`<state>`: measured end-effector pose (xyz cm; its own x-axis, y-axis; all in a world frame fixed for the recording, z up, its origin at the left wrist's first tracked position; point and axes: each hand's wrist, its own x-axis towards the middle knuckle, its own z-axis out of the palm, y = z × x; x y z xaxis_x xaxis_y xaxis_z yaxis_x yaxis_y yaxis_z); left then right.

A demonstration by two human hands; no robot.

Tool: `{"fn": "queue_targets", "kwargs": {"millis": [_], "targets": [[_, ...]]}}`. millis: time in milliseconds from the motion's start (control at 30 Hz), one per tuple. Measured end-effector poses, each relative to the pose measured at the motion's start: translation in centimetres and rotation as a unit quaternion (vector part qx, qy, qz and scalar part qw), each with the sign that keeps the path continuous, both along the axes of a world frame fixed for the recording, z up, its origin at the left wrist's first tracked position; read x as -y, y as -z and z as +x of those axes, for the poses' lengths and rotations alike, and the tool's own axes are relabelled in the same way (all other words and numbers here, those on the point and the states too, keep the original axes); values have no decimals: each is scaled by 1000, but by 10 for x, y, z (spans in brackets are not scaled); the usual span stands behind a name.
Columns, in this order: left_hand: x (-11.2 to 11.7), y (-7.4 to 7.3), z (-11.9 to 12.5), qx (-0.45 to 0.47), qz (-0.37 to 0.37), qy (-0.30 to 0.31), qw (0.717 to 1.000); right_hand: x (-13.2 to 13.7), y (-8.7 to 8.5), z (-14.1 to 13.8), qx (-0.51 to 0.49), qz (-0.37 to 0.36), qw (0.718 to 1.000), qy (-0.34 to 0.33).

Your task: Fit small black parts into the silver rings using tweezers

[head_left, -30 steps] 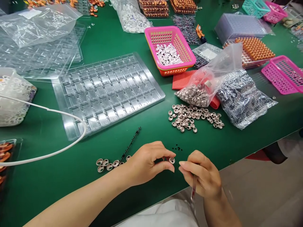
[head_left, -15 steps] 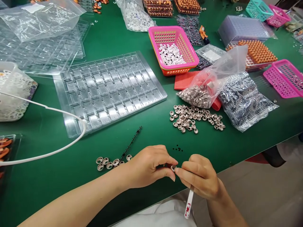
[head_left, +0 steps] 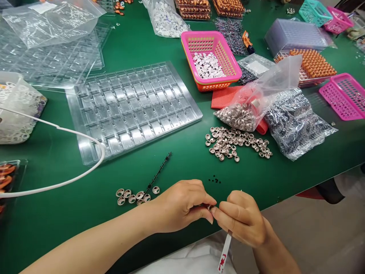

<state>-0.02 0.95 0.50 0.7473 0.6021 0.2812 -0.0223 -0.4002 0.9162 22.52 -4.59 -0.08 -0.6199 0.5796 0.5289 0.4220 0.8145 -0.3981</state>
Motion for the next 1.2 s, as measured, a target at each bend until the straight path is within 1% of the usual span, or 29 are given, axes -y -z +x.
{"fn": "queue_targets", "kwargs": {"millis": [133,300,567,667,800,1000,1100,1200], "targets": [[2,-2,1,3,15,-8,1000,-3,-7,-2,12,3,1000,-12],[5,-1,2,14,27,-17,999,-5,-16,-3,0,-3,999,-34],[7,-2,1,15,19,-17,1000,-7,-31,-5,29,-126,989,-66],[7,-4,1,16,13,-14,1000,-9,-34,-5,27,-152,986,-68],[8,-4,1,7,7,-13,1000,-12,-33,-5,18,-142,986,-87],[8,-2,2,2,12,-23,1000,-14,-28,-5,22,-149,985,-82],[8,-1,2,3,17,-25,1000,-13,-26,-4,20,-126,988,-91],[8,-1,2,-7,2,-22,1000,-13,-24,-2,31,-110,989,-90]]}}
